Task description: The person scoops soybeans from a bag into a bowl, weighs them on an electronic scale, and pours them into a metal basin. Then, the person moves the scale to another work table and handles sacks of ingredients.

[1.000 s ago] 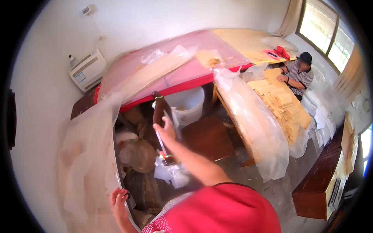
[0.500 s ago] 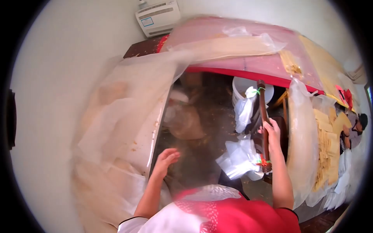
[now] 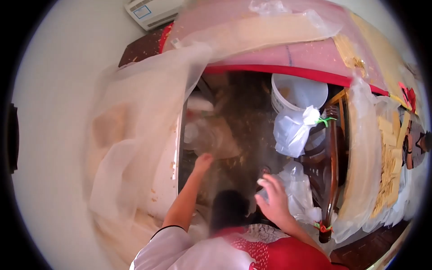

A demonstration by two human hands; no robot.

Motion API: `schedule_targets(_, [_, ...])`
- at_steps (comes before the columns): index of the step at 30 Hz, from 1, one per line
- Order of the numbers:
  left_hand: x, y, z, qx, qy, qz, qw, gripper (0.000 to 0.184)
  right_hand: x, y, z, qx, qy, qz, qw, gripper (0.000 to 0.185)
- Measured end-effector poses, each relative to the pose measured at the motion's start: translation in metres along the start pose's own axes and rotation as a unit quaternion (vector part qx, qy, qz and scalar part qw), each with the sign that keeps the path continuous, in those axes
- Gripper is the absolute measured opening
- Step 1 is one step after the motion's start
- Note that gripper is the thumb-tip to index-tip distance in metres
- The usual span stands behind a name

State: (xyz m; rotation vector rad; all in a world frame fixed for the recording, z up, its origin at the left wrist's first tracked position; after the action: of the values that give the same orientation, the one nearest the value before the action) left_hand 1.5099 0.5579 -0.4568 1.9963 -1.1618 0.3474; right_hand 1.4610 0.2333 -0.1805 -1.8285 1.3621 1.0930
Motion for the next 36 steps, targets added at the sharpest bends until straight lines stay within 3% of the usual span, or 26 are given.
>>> schedule_targets(4, [-0.004, -0.052, -0.035, 0.035, -0.127, -0.009, 0.991, 0.027, 0.057, -0.025, 0.075, -0.092, -0.007, 0.094, 0.991, 0.036])
schedule_targets(6, [-0.028, -0.076, -0.035, 0.093, 0.026, -0.010, 0.995, 0.025, 0.074, -0.038, 0.105, -0.091, -0.027, 0.104, 0.990, 0.035])
schedule_targets(8, [-0.107, -0.144, 0.006, 0.134, 0.005, -0.052, 0.990, 0.023, 0.105, -0.068, 0.136, -0.087, -0.056, 0.176, 0.979, 0.034])
schedule_targets(10, [-0.175, -0.146, 0.038, 0.159, -0.026, -0.134, 0.978, 0.022, 0.147, -0.081, 0.183, -0.101, -0.073, 0.190, 0.974, 0.034])
schedule_targets(13, [-0.211, -0.179, 0.068, 0.189, 0.060, -0.206, 0.958, 0.017, 0.191, -0.119, 0.249, -0.141, -0.005, 0.140, 0.980, 0.039])
schedule_targets(15, [-0.227, -0.196, 0.079, 0.147, -0.065, -0.215, 0.963, 0.012, 0.208, -0.132, 0.297, -0.279, 0.086, 0.035, 0.956, 0.039])
schedule_targets(16, [-0.244, -0.212, 0.088, 0.143, -0.070, -0.223, 0.962, 0.012, 0.227, -0.140, 0.319, -0.285, 0.080, 0.039, 0.954, 0.039])
schedule_targets(18, [-0.278, -0.245, 0.093, 0.235, -0.106, -0.175, 0.950, 0.012, 0.264, -0.160, 0.360, -0.279, 0.101, 0.019, 0.955, 0.037])
schedule_targets(19, [-0.306, -0.261, 0.098, 0.229, -0.118, -0.180, 0.949, 0.012, 0.282, -0.175, 0.378, -0.281, 0.079, 0.067, 0.954, 0.036])
schedule_targets(22, [-0.362, -0.296, 0.097, 0.284, -0.003, -0.214, 0.935, 0.016, 0.336, -0.198, 0.444, -0.252, 0.048, 0.125, 0.958, 0.036])
schedule_targets(25, [-0.318, -0.304, 0.067, 0.427, 0.070, -0.226, 0.873, 0.020, 0.371, -0.212, 0.507, -0.154, -0.029, 0.174, 0.972, 0.038])
schedule_targets(27, [-0.305, -0.309, 0.053, 0.534, 0.131, -0.196, 0.812, 0.039, 0.380, -0.228, 0.518, -0.098, -0.095, 0.212, 0.968, 0.039])
schedule_targets(28, [-0.294, -0.306, 0.042, 0.533, 0.127, -0.203, 0.812, 0.039, 0.377, -0.247, 0.508, -0.063, -0.151, 0.257, 0.952, 0.039])
schedule_targets(29, [-0.282, -0.305, 0.031, 0.464, 0.190, -0.239, 0.832, 0.034, 0.375, -0.262, 0.494, -0.028, -0.207, 0.300, 0.931, 0.038])
schedule_targets(30, [-0.271, -0.307, 0.026, 0.432, 0.224, -0.254, 0.836, 0.032, 0.371, -0.273, 0.485, -0.035, -0.206, 0.299, 0.931, 0.038])
schedule_targets(31, [-0.263, -0.308, 0.023, 0.398, 0.257, -0.270, 0.838, 0.029, 0.366, -0.285, 0.475, 0.022, -0.327, 0.296, 0.897, 0.035])
schedule_targets(32, [-0.252, -0.306, 0.022, 0.446, 0.297, -0.259, 0.804, 0.031, 0.360, -0.291, 0.464, 0.078, -0.441, 0.291, 0.845, 0.032])
schedule_targets(33, [-0.243, -0.303, 0.019, 0.492, 0.336, -0.245, 0.765, 0.032, 0.351, -0.295, 0.453, 0.074, -0.442, 0.291, 0.845, 0.032])
schedule_targets(36, [-0.215, -0.305, 0.006, 0.469, 0.369, -0.303, 0.743, 0.036, 0.333, -0.301, 0.425, 0.040, -0.450, 0.265, 0.852, 0.035])
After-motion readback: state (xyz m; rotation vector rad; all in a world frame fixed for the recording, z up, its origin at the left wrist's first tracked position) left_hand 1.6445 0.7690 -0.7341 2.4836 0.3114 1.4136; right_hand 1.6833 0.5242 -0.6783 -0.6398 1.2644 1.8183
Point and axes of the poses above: each hand's wrist, its own y-axis away from the middle knuckle, its own z-axis out of the palm, x = y × z, the point moved 3 cm from there along -y, towards the middle knuckle, and after that the axes turned 11 degrees about -y, right-handed, at the moved point
